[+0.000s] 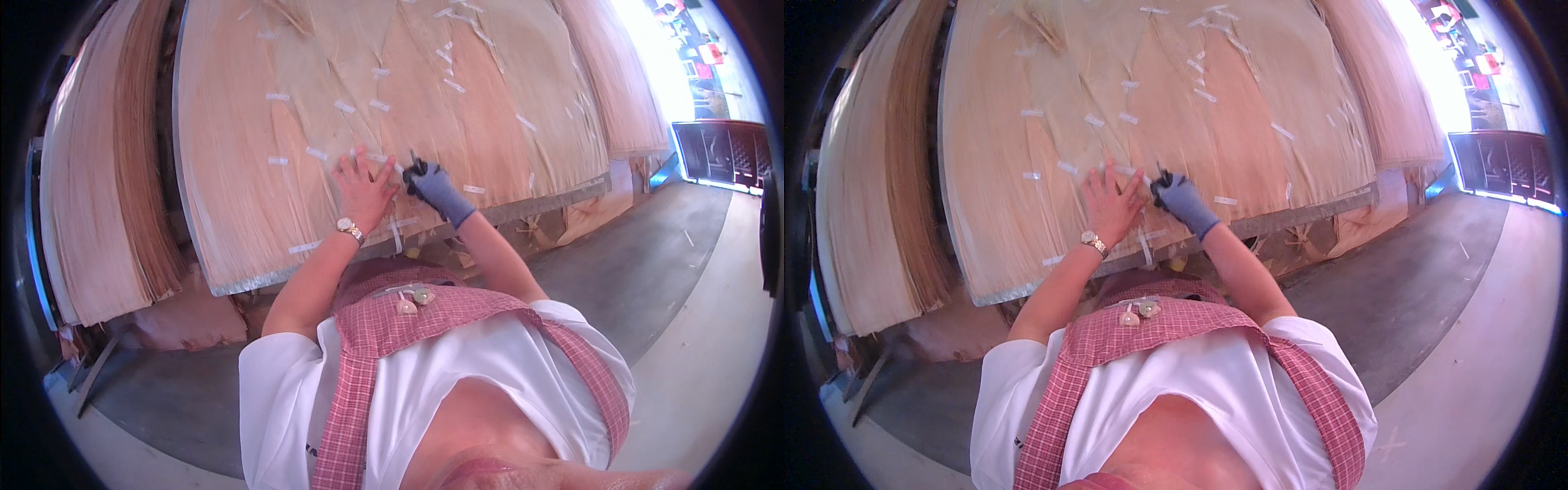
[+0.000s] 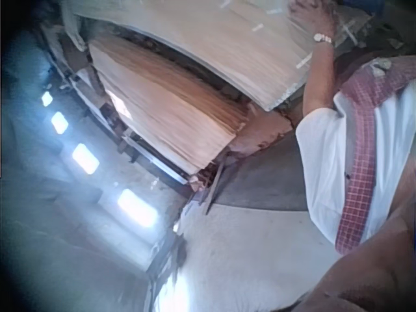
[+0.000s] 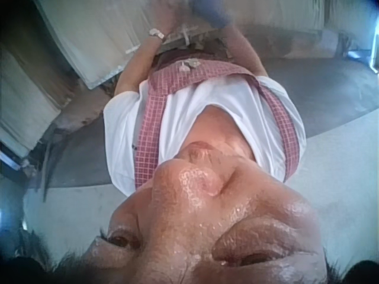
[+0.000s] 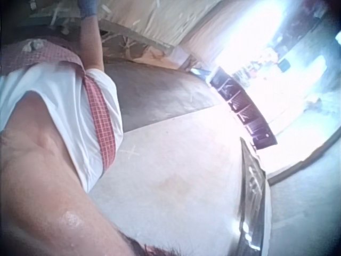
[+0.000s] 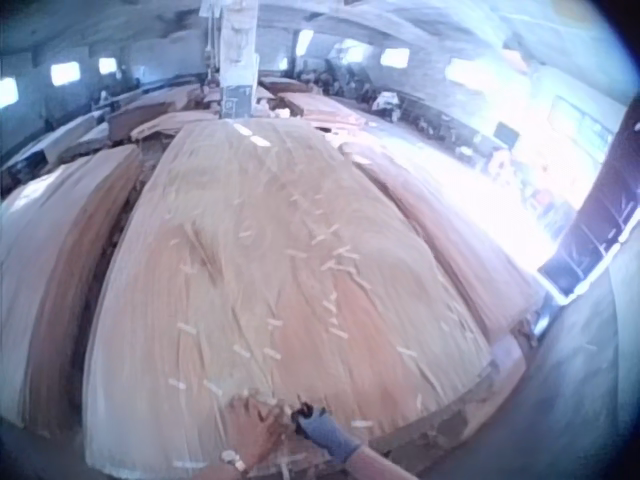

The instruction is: The person tapes together thin wood veneer sheets, applying adhesive tape along the joints, trimming excess tape, and moving the sheets to a different stack.

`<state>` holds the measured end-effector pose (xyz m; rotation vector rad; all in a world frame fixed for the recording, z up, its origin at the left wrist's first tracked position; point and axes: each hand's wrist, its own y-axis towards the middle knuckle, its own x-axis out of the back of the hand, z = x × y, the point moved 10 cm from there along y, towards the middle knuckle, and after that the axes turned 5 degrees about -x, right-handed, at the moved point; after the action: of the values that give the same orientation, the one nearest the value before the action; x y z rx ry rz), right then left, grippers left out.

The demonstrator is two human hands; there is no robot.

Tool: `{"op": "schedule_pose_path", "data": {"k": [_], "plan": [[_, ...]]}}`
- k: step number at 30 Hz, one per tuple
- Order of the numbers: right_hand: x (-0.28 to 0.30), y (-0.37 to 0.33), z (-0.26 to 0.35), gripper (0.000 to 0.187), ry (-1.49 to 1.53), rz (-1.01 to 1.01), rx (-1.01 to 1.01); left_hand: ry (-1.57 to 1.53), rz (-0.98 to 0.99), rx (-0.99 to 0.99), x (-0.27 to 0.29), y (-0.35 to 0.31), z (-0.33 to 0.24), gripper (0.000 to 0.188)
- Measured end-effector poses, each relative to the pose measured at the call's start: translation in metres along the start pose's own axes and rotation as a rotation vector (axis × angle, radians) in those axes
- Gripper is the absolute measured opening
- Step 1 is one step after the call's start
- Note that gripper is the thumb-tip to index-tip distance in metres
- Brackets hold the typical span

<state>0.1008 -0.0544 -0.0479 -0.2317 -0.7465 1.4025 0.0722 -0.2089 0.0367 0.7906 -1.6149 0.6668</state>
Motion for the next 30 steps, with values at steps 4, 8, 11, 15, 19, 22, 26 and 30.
{"op": "schedule_pose_path", "data": {"k": [4, 8, 11, 15, 19, 22, 26, 30], "plan": [[0.017, -0.080, 0.028, 0.023, 0.224, 0.156, -0.118, -0.016, 0.021, 0.013, 0.000, -0.004, 0.005, 0.063], [0.090, -0.126, 0.126, 0.031, 0.345, 0.339, 0.061, -0.022, 0.060, 0.019, -0.001, 0.002, 0.010, 0.060], [0.141, -0.072, 0.155, 0.030, 0.302, 0.058, 0.136, -0.008, 0.232, 0.011, 0.000, 0.012, 0.010, 0.058], [0.137, 0.072, 0.164, 0.028, 0.255, -0.075, 0.167, -0.085, 0.217, -0.011, 0.042, 0.071, 0.025, 0.060], [0.117, 0.207, 0.173, 0.039, 0.109, -0.133, -0.024, -0.007, -0.299, -0.074, 0.075, 0.201, 0.078, 0.060], [0.091, 0.253, 0.175, 0.036, 0.070, -0.063, -0.068, -0.019, -0.388, -0.230, 0.050, 0.271, 0.097, 0.057], [0.125, 0.274, 0.163, 0.032, -0.361, -0.366, 0.122, -0.081, -0.208, -0.308, 0.011, 0.313, 0.072, 0.049], [0.139, 0.206, 0.243, 0.033, -0.716, -0.465, 0.216, -0.076, -0.274, -0.286, 0.012, 0.300, 0.084, 0.046]]}}
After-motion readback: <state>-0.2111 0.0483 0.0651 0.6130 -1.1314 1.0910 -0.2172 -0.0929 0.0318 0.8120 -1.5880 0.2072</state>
